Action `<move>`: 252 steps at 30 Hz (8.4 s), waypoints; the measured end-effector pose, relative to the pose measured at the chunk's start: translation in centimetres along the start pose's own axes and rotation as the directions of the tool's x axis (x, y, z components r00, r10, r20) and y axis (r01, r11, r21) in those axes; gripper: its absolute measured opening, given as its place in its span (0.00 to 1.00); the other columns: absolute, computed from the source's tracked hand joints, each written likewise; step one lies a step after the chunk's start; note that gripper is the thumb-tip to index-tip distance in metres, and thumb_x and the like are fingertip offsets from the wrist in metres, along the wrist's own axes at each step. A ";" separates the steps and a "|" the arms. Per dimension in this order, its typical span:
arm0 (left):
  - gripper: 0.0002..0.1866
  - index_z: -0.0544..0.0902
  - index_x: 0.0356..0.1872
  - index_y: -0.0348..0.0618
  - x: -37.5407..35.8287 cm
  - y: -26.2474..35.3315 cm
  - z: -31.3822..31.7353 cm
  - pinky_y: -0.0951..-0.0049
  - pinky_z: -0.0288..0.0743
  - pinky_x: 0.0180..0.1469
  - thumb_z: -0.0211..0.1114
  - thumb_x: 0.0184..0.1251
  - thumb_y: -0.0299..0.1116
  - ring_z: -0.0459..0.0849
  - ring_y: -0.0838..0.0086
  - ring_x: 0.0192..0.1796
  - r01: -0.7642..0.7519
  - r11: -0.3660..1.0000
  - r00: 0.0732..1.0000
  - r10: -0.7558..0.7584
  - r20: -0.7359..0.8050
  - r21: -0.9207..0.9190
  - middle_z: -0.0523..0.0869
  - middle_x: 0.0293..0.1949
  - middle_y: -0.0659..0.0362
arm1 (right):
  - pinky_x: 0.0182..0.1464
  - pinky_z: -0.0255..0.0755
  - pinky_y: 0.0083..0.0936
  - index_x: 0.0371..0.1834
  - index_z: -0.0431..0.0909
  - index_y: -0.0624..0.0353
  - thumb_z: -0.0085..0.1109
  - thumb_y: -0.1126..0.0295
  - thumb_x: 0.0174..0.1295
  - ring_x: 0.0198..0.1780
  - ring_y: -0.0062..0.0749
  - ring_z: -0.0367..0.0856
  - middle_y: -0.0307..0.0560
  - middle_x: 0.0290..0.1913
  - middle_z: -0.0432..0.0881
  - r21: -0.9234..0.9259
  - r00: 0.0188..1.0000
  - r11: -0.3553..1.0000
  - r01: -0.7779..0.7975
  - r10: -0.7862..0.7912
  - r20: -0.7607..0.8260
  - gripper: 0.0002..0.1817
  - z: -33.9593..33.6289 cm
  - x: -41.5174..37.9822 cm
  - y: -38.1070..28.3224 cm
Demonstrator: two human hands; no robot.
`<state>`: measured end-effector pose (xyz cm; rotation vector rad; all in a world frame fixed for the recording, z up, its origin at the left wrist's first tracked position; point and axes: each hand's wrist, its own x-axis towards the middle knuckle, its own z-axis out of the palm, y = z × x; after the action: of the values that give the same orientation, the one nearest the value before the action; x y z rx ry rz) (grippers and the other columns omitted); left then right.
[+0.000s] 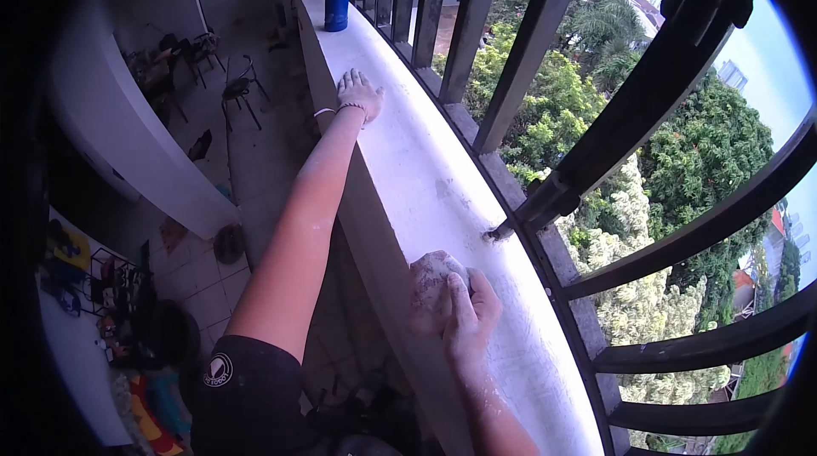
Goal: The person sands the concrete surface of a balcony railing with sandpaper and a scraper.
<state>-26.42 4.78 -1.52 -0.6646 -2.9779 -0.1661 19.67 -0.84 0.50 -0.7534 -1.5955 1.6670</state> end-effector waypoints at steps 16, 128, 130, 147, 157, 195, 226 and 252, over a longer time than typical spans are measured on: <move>0.41 0.55 0.80 0.25 -34.4 5.9 -2.3 0.53 0.44 0.85 0.51 0.76 0.48 0.50 0.49 0.86 -0.761 0.621 0.625 0.779 -0.041 0.189 0.54 0.82 0.36 | 0.35 0.68 0.25 0.40 0.80 0.69 0.60 0.67 0.71 0.32 0.19 0.69 0.39 0.25 0.74 -0.068 0.926 0.948 0.310 -0.318 -0.202 0.12 0.0 -0.8 0.8; 0.42 0.49 0.84 0.36 -36.8 9.1 -2.7 0.52 0.42 0.86 0.46 0.82 0.56 0.45 0.56 0.87 -0.855 0.516 0.514 0.856 0.055 -0.057 0.50 0.85 0.49 | 0.28 0.62 0.37 0.24 0.74 0.62 0.64 0.74 0.59 0.21 0.44 0.70 0.49 0.19 0.68 -0.767 0.800 0.616 0.180 -0.545 -0.250 0.10 -21.5 -26.3 -4.7; 0.43 0.49 0.83 0.34 -37.5 7.4 -3.0 0.52 0.41 0.86 0.47 0.81 0.56 0.44 0.55 0.87 -0.830 0.554 0.554 0.832 0.019 -0.064 0.50 0.85 0.48 | 0.30 0.66 0.37 0.28 0.75 0.62 0.65 0.69 0.62 0.26 0.45 0.76 0.50 0.23 0.74 -0.801 0.877 0.569 0.185 -0.463 -0.127 0.11 -20.1 -25.1 -4.5; 0.41 0.50 0.84 0.37 -13.1 6.2 -0.5 0.57 0.38 0.86 0.42 0.82 0.55 0.43 0.57 0.87 -0.398 0.915 0.913 0.402 0.069 -0.062 0.48 0.86 0.51 | 0.29 0.78 0.37 0.44 0.79 0.50 0.63 0.62 0.65 0.39 0.37 0.87 0.40 0.34 0.82 -0.851 0.849 0.145 0.504 -0.261 0.459 0.08 -4.8 -5.7 -1.4; 0.34 0.68 0.76 0.33 1.5 6.4 1.0 0.56 0.43 0.86 0.44 0.79 0.47 0.53 0.55 0.85 -0.413 0.910 0.909 0.413 0.057 -0.018 0.64 0.81 0.48 | 0.33 0.78 0.33 0.42 0.76 0.52 0.62 0.69 0.54 0.35 0.40 0.83 0.45 0.36 0.77 -0.847 0.821 0.032 0.530 -0.271 0.503 0.12 6.5 4.7 1.1; 0.43 0.51 0.82 0.29 -26.5 5.5 -3.0 0.52 0.39 0.86 0.47 0.82 0.54 0.45 0.53 0.87 -0.697 0.715 0.708 0.699 0.101 -0.054 0.47 0.85 0.42 | 0.41 0.83 0.37 0.37 0.78 0.71 0.46 0.67 0.81 0.38 0.43 0.89 0.58 0.40 0.88 -0.681 0.285 0.732 0.013 -0.655 -0.700 0.18 -20.6 -29.5 -2.0; 0.44 0.55 0.79 0.22 -63.9 15.9 -6.6 0.46 0.36 0.85 0.50 0.79 0.55 0.44 0.46 0.86 -0.905 -0.084 -0.047 0.994 -0.097 -0.418 0.49 0.83 0.35 | 0.37 0.75 0.33 0.34 0.73 0.64 0.46 0.63 0.83 0.32 0.34 0.80 0.46 0.30 0.79 -0.724 0.018 0.689 -0.034 -0.723 -0.690 0.18 -23.3 -30.2 -0.6; 0.45 0.51 0.82 0.31 -53.6 14.5 -5.0 0.45 0.37 0.85 0.50 0.79 0.58 0.42 0.47 0.87 -0.906 0.408 0.404 0.913 0.059 -0.116 0.46 0.85 0.41 | 0.46 0.77 0.39 0.69 0.69 0.52 0.57 0.62 0.76 0.54 0.37 0.80 0.45 0.63 0.78 0.298 0.214 0.626 0.720 0.209 -0.954 0.21 -27.3 -51.6 -0.1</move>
<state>28.47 -5.23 -1.02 -2.2418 -2.1874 -0.1304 71.94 -26.47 -4.25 -0.6946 -0.0253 0.9173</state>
